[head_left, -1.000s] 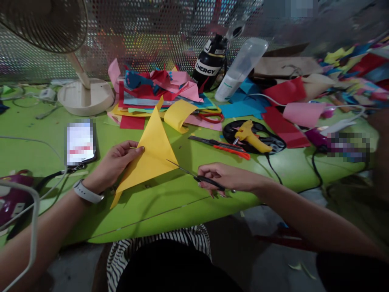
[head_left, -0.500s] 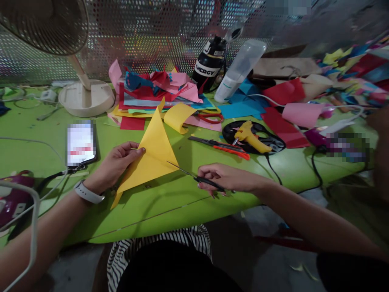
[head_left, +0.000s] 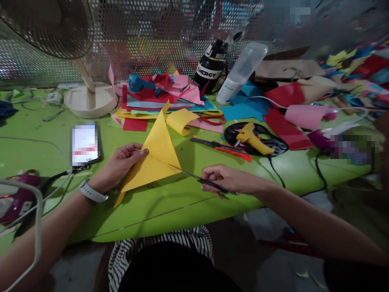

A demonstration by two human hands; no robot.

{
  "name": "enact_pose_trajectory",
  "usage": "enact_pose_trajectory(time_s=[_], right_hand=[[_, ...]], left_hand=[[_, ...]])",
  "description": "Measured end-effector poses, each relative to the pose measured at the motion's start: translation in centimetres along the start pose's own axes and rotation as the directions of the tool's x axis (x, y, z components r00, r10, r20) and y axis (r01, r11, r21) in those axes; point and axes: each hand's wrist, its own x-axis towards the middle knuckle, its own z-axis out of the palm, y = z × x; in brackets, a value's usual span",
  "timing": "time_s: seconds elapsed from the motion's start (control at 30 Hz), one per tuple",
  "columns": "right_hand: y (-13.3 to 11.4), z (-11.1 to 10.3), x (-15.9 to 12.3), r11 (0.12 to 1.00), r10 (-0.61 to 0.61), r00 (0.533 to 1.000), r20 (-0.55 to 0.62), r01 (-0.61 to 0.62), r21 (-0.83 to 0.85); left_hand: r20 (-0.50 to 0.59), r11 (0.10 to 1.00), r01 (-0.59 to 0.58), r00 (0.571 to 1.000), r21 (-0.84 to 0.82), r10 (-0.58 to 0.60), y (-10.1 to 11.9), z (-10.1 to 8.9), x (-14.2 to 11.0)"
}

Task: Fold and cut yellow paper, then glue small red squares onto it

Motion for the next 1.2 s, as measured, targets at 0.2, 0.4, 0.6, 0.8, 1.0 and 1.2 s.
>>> enact_pose_trajectory(time_s=[0.2, 0.4, 0.6, 0.8, 1.0, 1.2], right_hand=[[0.2, 0.3, 0.0, 0.999, 0.005, 1.000, -0.021, -0.004, 0.035], [0.8, 0.4, 0.2, 0.999, -0.010, 0.999, -0.041, 0.012, 0.050], [-0.2, 0.8, 0.0, 0.999, 0.003, 1.000, -0.011, -0.002, 0.042], [0.1, 1.3, 0.4, 0.997, -0.028, 0.999, -0.021, 0.029, 0.067], [0.3, 1.5, 0.4, 0.995, -0.016, 0.999, -0.051, 0.021, 0.098], [-0.5, 2.1, 0.8, 0.990, -0.038, 0.999, -0.038, 0.042, 0.131]], left_hand=[[-0.004, 1.000, -0.001, 1.000, -0.019, 0.001, 0.0, -0.1, 0.1], [-0.010, 1.000, 0.007, 1.000, 0.006, -0.007, 0.0, 0.0, 0.1], [0.032, 1.000, 0.017, 0.999, -0.016, -0.016, 0.4, 0.6, -0.4], [0.022, 0.999, 0.002, 1.000, -0.050, -0.001, 0.4, 0.7, -0.6], [0.071, 0.998, 0.008, 0.997, -0.054, -0.004, 0.1, 0.5, -0.5], [0.128, 0.997, 0.010, 0.992, -0.078, 0.000, 0.0, 0.5, -0.8]])
